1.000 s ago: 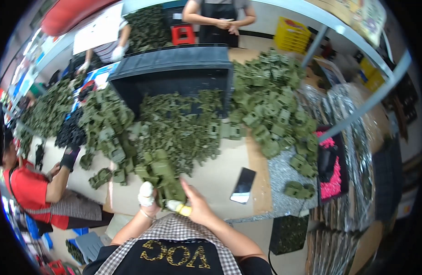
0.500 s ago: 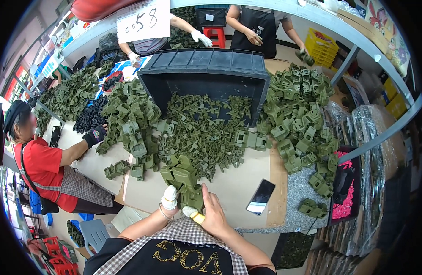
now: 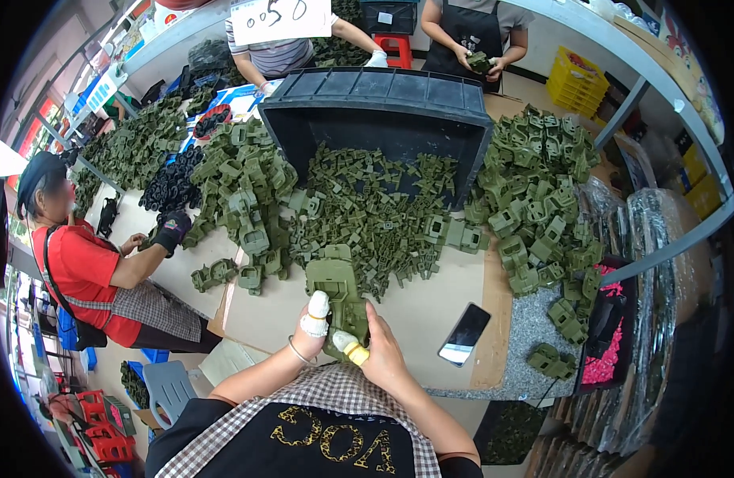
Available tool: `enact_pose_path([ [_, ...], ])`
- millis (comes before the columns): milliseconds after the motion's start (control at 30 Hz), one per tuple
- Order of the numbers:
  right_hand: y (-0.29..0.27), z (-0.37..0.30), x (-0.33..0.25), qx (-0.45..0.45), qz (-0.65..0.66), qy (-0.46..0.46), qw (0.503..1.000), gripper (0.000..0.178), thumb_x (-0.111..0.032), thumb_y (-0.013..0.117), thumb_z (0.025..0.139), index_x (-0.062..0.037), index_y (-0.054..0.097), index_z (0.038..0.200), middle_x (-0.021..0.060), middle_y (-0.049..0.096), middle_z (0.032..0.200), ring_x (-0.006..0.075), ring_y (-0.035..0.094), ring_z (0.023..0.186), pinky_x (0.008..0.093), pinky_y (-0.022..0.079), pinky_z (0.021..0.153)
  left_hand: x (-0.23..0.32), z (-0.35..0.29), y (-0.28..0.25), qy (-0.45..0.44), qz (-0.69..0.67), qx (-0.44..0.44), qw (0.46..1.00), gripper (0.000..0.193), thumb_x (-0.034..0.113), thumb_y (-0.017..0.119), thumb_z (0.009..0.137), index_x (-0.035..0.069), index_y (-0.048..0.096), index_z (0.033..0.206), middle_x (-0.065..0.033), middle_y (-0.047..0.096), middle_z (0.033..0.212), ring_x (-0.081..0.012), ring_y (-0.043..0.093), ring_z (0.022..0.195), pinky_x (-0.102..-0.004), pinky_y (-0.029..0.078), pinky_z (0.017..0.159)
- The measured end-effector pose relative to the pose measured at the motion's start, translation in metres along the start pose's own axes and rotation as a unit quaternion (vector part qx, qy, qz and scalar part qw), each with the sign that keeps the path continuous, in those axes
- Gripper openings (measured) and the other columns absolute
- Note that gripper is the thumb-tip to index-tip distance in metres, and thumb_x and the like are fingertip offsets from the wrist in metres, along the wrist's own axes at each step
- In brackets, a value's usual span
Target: The person assembles small green plastic toy tanks by hand from plastic parts, then inspects the assembled toy tanks.
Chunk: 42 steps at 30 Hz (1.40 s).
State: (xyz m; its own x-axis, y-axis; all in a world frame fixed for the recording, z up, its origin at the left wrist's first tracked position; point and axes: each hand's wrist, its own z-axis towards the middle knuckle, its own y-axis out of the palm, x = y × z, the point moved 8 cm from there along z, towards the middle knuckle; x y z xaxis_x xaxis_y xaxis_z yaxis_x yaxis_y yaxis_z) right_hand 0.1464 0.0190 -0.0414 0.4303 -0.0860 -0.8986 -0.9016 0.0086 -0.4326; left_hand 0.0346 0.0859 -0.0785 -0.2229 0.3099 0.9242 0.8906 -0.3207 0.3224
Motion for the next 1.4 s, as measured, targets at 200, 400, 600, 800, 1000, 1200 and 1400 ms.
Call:
enact_pose_path([
  [200, 0.003, 0.002, 0.003, -0.012, -0.001, 0.008, 1.000, 0.075, -0.014, 0.062, 0.073, 0.0010, 0.017, 0.131, 0.0219, 0.038, 0.123, 0.0311, 0.043, 0.110, 0.0343, 0.037, 0.091, 0.005, -0.003, -0.003, 0.045, 0.046, 0.025, 0.998, 0.041, 0.013, 0.051, 0.083, 0.004, 0.036, 0.120, -0.0078, 0.048, 0.115, -0.0163, 0.048, 0.103, -0.0283, 0.038, 0.087],
  [400, 0.010, 0.002, 0.005, -0.016, -0.020, 0.019, 0.999, 0.077, -0.015, 0.062, 0.072, 0.0015, 0.014, 0.131, 0.0217, 0.036, 0.123, 0.0319, 0.038, 0.114, 0.0345, 0.033, 0.094, -0.005, -0.001, -0.007, 0.049, 0.121, 0.045, 0.990, 0.043, 0.013, 0.051, 0.081, 0.003, 0.036, 0.120, -0.0101, 0.050, 0.113, -0.0177, 0.048, 0.104, -0.0291, 0.038, 0.088],
  [600, 0.019, 0.011, 0.023, -0.032, -0.014, 0.044, 0.998, 0.077, -0.015, 0.061, 0.073, 0.0016, 0.014, 0.131, 0.0210, 0.036, 0.123, 0.0315, 0.038, 0.114, 0.0345, 0.033, 0.094, -0.045, 0.012, -0.024, 0.031, 0.120, 0.046, 0.991, 0.037, 0.014, 0.045, 0.084, 0.002, 0.036, 0.118, -0.0110, 0.050, 0.112, -0.0189, 0.049, 0.102, -0.0300, 0.039, 0.087],
  [800, 0.021, 0.014, 0.026, -0.038, -0.041, 0.070, 0.996, 0.077, -0.015, 0.063, 0.071, 0.0013, 0.016, 0.130, 0.0202, 0.037, 0.122, 0.0310, 0.039, 0.113, 0.0341, 0.034, 0.094, -0.050, 0.015, -0.019, 0.018, 0.027, 0.008, 0.999, 0.037, 0.024, 0.042, 0.089, 0.002, 0.040, 0.118, -0.0092, 0.050, 0.114, -0.0179, 0.050, 0.101, -0.0297, 0.040, 0.087],
  [1000, 0.025, 0.018, 0.040, -0.056, 0.052, 0.088, 0.993, 0.076, -0.015, 0.063, 0.071, -0.0001, 0.018, 0.130, 0.0210, 0.042, 0.117, 0.0315, 0.045, 0.107, 0.0353, 0.038, 0.090, -0.055, 0.021, -0.023, -0.015, 0.092, 0.007, 0.996, 0.036, 0.021, 0.043, 0.087, 0.003, 0.039, 0.118, -0.0087, 0.050, 0.112, -0.0173, 0.051, 0.100, -0.0299, 0.040, 0.088],
  [1200, 0.016, 0.011, 0.020, 0.014, -0.120, 0.053, 0.991, 0.076, -0.014, 0.063, 0.072, 0.0020, 0.016, 0.130, 0.0209, 0.038, 0.120, 0.0310, 0.043, 0.109, 0.0349, 0.037, 0.090, -0.030, 0.014, -0.013, 0.051, 0.147, 0.020, 0.988, 0.037, 0.018, 0.045, 0.086, 0.003, 0.036, 0.119, -0.0101, 0.050, 0.111, -0.0186, 0.049, 0.102, -0.0296, 0.039, 0.088],
  [1400, 0.021, 0.014, 0.032, -0.012, 0.006, 0.015, 1.000, 0.079, -0.016, 0.064, 0.071, 0.0025, 0.014, 0.130, 0.0202, 0.039, 0.117, 0.0312, 0.042, 0.108, 0.0349, 0.037, 0.090, -0.022, 0.017, -0.002, 0.025, 0.079, -0.015, 0.996, 0.046, 0.018, 0.048, 0.084, 0.005, 0.029, 0.124, -0.0096, 0.047, 0.115, -0.0189, 0.047, 0.105, -0.0298, 0.038, 0.090],
])
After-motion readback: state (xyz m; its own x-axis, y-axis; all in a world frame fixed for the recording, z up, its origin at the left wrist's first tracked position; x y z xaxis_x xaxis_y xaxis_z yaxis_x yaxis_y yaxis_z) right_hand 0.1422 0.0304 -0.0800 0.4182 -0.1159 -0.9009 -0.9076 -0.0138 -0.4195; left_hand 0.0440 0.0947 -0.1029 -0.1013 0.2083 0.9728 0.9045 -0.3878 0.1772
